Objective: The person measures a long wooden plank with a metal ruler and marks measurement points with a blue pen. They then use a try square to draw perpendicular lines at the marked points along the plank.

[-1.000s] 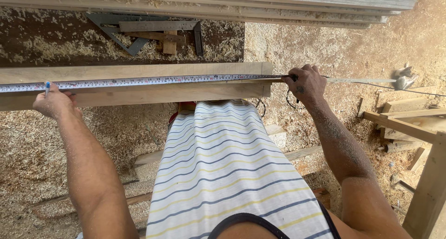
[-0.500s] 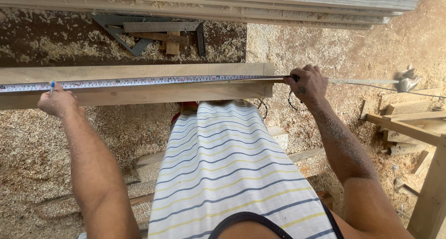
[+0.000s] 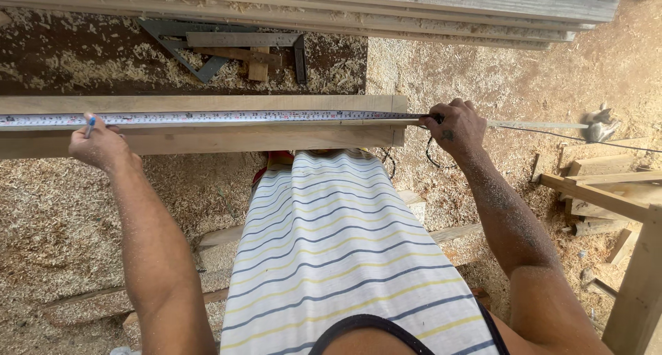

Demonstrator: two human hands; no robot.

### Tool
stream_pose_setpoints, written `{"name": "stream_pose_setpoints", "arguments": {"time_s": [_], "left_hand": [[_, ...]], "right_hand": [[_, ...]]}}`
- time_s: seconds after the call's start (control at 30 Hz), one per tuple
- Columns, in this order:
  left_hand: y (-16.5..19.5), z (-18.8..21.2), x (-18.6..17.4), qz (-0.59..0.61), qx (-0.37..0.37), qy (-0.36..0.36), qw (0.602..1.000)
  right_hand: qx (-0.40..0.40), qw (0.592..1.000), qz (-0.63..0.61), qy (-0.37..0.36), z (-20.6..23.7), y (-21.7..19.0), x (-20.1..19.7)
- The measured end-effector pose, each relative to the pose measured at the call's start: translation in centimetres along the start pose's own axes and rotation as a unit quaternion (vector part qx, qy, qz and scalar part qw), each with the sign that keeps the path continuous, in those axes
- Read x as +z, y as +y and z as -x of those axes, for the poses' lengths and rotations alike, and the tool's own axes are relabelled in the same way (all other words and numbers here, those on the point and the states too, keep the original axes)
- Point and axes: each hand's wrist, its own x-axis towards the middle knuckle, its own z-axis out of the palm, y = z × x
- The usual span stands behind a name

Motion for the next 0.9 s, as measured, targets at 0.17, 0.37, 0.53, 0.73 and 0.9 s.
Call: {"name": "stream_pose_setpoints", "arguments": {"time_s": [0.17,0.37,0.53,0.73,0.9], "left_hand": [[-0.9,0.8,0.5,-0.004,-0.007,-0.003,1.000],[-1.5,1.0,0.6,-0.009,-0.016,-0.008,1.000],[-1.6,0.8,0.5,-0.013,-0.006,-0.021,1.000],[-0.8,1.2,0.8,0.001,-0.021,-0.032,0.999],[-0.3,1.3,1.0,-0.015,-0.033,-0.028,0.999]], "right_hand": [[0.029,0.999,0.010,-0.022,0.2,-1.3,-0.1],[0.049,0.998,0.011,-0.027,0.2,-2.3,0.1],[0.051,0.998,-0.001,-0.025,0.4,-2.3,0.7],[0.051,0.999,-0.004,-0.005,0.2,-2.4,1.1],[0.049,0.999,0.003,0.000,0.2,-2.4,1.0]]}}
